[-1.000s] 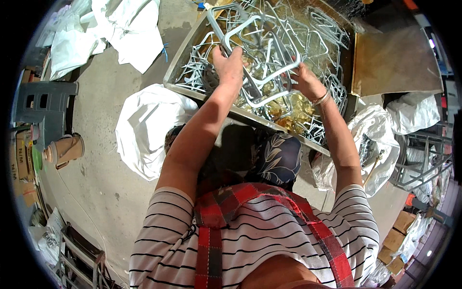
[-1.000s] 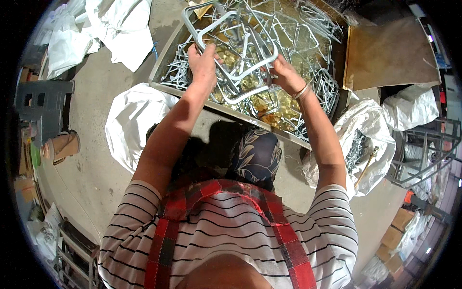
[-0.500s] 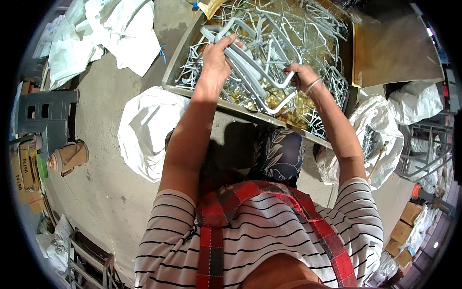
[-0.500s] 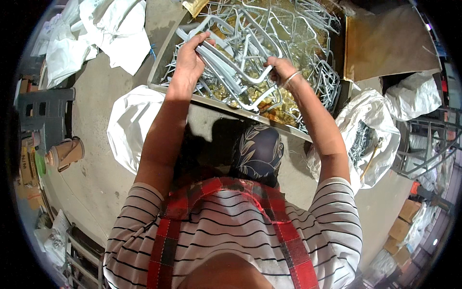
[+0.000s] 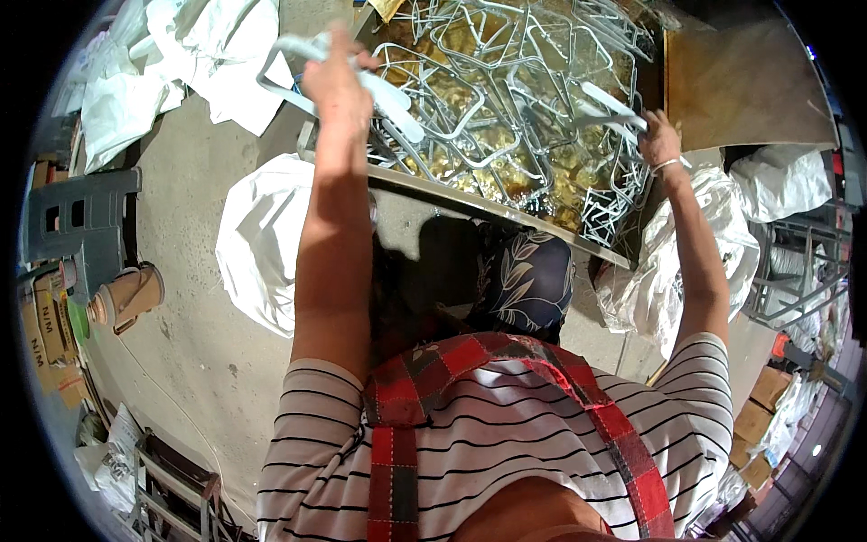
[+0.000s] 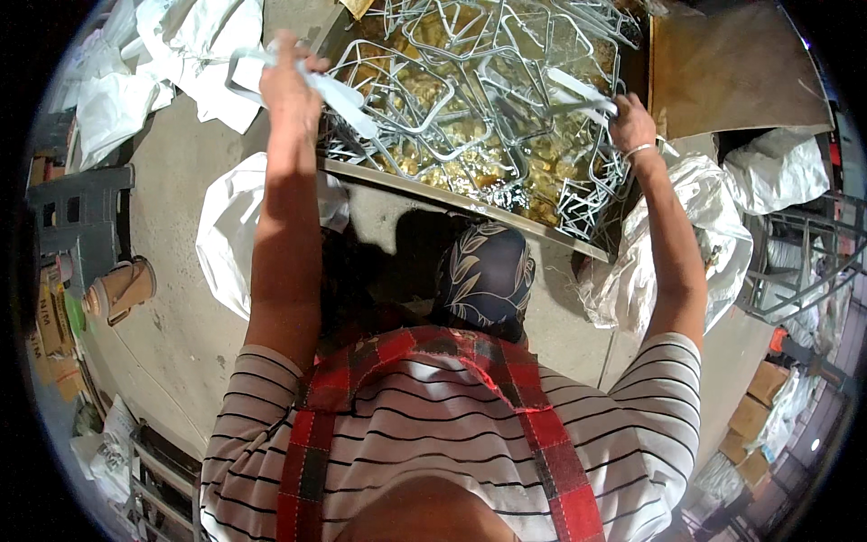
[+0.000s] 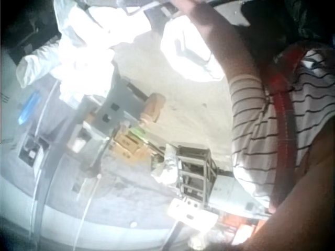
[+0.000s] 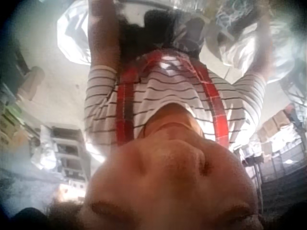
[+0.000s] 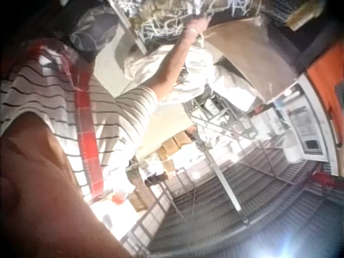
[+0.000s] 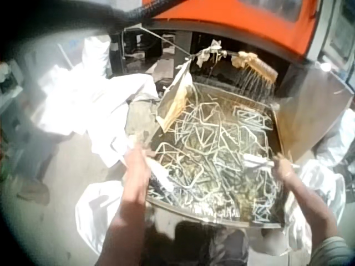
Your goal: The person picks up metal brackets from a bin containing metal shavings and places them into white bags by hand.
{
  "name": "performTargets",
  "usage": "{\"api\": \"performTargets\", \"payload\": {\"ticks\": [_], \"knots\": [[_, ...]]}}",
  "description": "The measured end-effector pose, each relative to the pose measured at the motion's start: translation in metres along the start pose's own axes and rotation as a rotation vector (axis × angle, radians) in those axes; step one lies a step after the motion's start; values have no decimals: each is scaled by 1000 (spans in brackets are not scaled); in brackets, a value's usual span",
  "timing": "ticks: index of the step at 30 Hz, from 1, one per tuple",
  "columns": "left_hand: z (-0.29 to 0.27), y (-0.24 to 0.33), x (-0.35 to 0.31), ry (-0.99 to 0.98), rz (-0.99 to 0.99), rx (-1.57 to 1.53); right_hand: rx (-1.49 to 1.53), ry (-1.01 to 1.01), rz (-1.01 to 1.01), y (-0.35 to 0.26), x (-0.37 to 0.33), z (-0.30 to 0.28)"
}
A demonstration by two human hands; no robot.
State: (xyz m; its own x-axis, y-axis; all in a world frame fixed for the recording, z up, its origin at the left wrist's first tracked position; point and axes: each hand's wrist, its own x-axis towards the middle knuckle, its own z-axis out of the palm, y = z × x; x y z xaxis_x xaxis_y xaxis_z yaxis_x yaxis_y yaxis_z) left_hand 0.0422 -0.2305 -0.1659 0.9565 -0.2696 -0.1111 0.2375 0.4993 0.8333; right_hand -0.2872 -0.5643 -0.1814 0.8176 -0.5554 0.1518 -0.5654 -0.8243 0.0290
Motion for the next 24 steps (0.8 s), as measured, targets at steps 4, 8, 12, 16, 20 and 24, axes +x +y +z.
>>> {"api": "performTargets", "payload": {"ticks": [4, 8, 12, 16, 20, 24], "knots": [[28, -18, -35, -451, -71, 407, -193, -231, -284, -100, 41, -50], [35, -46, -55, -755, 166, 683, 128, -56, -632, -186, 64, -60], [37, -32, -55, -701, -250, 404, 189, -183, -697, -220, 93, -75], [34, -16, -52, -867, -312, 449, 342, -63, -585, -222, 111, -58], [26, -19, -54, -592, -175, 598, 472, 106, -746, -225, 120, -28], [21, 7, -40, -184, -268, 103, 376, -139, -245, -171, 135, 31]]}}
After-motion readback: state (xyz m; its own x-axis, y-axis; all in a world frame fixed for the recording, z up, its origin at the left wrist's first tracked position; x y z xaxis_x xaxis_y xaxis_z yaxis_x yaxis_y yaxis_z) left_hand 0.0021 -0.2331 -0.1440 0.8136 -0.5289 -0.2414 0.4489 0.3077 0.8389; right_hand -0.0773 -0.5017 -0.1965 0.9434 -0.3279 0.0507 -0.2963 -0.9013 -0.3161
